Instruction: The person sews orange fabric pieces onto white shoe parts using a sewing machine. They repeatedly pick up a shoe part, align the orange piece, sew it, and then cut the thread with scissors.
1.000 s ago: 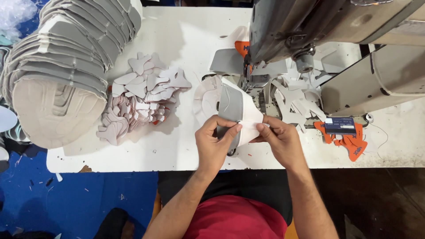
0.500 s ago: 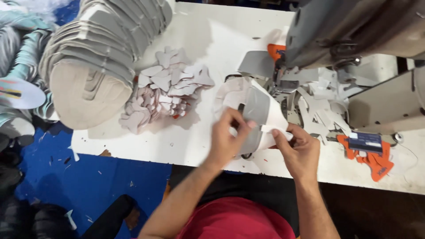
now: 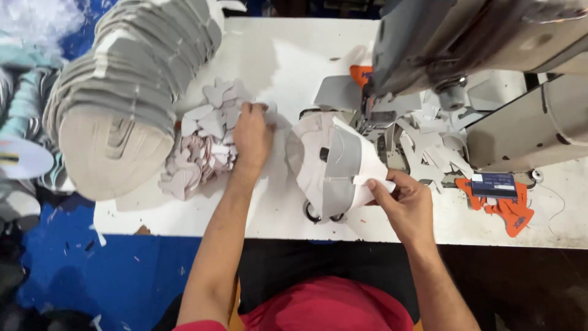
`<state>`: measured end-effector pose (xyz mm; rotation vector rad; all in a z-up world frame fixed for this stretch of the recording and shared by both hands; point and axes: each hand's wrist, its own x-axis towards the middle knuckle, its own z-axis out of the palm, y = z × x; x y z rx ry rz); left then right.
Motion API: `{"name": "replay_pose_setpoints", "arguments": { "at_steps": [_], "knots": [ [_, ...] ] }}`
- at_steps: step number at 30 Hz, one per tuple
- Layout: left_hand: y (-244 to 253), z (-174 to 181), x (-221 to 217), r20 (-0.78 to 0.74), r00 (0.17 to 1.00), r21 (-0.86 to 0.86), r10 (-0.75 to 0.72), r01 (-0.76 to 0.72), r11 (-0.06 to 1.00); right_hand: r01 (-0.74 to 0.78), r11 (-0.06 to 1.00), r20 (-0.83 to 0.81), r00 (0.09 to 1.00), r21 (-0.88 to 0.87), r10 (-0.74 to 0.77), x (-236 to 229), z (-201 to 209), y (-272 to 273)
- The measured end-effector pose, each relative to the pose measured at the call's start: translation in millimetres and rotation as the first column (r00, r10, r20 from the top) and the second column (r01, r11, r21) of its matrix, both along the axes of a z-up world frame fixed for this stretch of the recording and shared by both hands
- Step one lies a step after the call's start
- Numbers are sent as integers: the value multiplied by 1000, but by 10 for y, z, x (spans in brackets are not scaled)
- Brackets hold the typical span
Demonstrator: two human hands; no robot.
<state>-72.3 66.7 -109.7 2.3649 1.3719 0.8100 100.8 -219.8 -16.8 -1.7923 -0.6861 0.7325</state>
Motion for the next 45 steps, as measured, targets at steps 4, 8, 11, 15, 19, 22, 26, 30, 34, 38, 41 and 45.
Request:
{"name": "replay_pose_setpoints", "arguments": {
  "at_steps": [4,8,11,15,19,22,26,30,34,38,41,45],
  "knots": [
    [43,20,-13,-38,999,37,2,0,999,-42,992,-70,996,115,51,-77,118,68],
    [-178,148,-179,180,980,152,-86,59,987,-39,987,-86,995,154,53,-56,173,83],
    [-836,689,-543,235,972,212,5,-56,976,-46,994,-55,997,96,51,63,127,67],
    [-1279,786,-930,413,910,71,22,-56,996,-72,991,-93,992,111,83,51,166,73],
    [-1487,721,-1051,826,555,-400,97,457,795,-66,985,-117,989,160,86,-34,255,130],
    [-1628,878,-820,830,548,-451,105,548,705,-59,986,-100,992,157,76,-55,248,112],
    [-1781,1389,-421,784,613,-363,-95,577,732,-66,984,-75,994,166,79,-56,227,111],
    [-1812,1418,-189,725,648,-299,-233,601,741,-65,983,-78,994,171,80,-76,258,117],
    [-1834,1383,-55,648,726,-269,-229,500,823,-75,977,-74,993,200,91,-70,252,114],
    [-1860,1282,46,650,737,-216,-184,412,885,-74,983,-35,996,169,81,-68,252,111],
    [-1870,1274,117,664,735,-226,-136,370,901,-74,986,-19,997,146,78,-56,238,107],
    [-1882,1268,156,664,737,-245,-124,371,896,-72,988,-11,997,138,74,-33,204,100]
  ]
}}
